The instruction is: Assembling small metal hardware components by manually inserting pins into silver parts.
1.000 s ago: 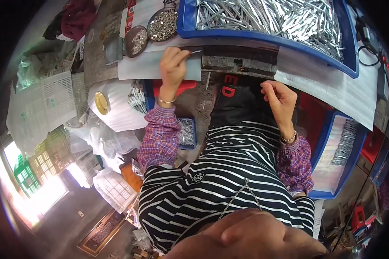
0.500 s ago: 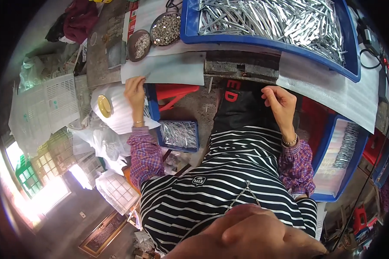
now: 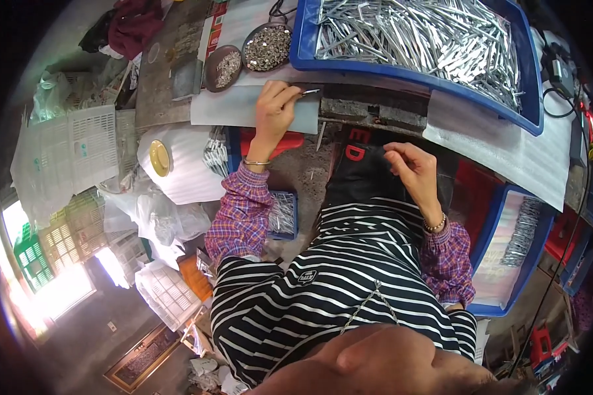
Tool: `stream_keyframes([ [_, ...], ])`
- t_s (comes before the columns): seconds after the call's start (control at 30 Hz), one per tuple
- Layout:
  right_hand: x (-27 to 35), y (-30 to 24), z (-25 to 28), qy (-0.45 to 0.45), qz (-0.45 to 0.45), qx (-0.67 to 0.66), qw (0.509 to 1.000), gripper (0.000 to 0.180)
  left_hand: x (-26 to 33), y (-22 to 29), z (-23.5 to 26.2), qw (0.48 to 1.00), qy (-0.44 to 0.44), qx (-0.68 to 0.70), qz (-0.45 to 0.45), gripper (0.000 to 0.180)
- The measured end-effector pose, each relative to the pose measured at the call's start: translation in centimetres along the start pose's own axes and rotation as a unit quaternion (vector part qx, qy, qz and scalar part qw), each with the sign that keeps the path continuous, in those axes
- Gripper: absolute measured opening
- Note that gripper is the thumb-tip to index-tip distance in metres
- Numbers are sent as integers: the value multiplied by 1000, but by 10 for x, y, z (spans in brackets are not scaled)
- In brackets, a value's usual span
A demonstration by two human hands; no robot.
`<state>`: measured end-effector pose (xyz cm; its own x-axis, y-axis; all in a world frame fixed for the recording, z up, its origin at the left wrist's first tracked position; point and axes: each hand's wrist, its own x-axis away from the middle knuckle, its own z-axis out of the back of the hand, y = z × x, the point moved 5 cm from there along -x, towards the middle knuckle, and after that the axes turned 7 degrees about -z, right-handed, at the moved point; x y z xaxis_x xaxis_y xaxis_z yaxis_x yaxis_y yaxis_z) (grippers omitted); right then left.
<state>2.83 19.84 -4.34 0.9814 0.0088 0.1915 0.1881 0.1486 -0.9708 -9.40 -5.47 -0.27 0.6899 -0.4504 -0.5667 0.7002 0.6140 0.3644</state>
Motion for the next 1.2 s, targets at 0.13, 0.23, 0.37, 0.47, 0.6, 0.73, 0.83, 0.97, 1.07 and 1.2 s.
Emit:
stream_keyframes([
  [0.13,-3,-1,-6,-35,-28,-50,998,22,2,12,5,999,6,20,33,16],
  [0.23,-2,-14,-10,-52,-76,-156,983,29,-3,44,6,996,-9,84,-7,18],
  [0.37,-6,-29,-17,-72,-73,-191,976,28,-6,96,-7,979,-69,191,-13,19],
  [0.47,-5,-33,-16,-37,-76,-153,985,15,-4,110,-15,970,-110,216,-22,19],
  [0.6,-2,-25,-18,-40,-86,-184,978,16,0,102,-13,935,-83,342,37,19],
  [0.73,-1,-30,-30,-43,-93,-203,974,18,22,79,-23,690,-43,650,314,10],
  [0.83,-4,-33,-40,-75,-84,-192,975,21,35,60,-15,666,-47,627,402,26],
  [0.97,-1,-33,-45,-110,-97,-168,975,24,-16,-16,132,973,39,115,198,26],
  [1.07,-3,-22,-50,-138,-120,-126,975,22,-31,-65,225,925,340,95,138,29],
  [1.2,1,-21,-65,-154,-101,-95,978,16,50,-198,227,916,82,-299,256,21],
])
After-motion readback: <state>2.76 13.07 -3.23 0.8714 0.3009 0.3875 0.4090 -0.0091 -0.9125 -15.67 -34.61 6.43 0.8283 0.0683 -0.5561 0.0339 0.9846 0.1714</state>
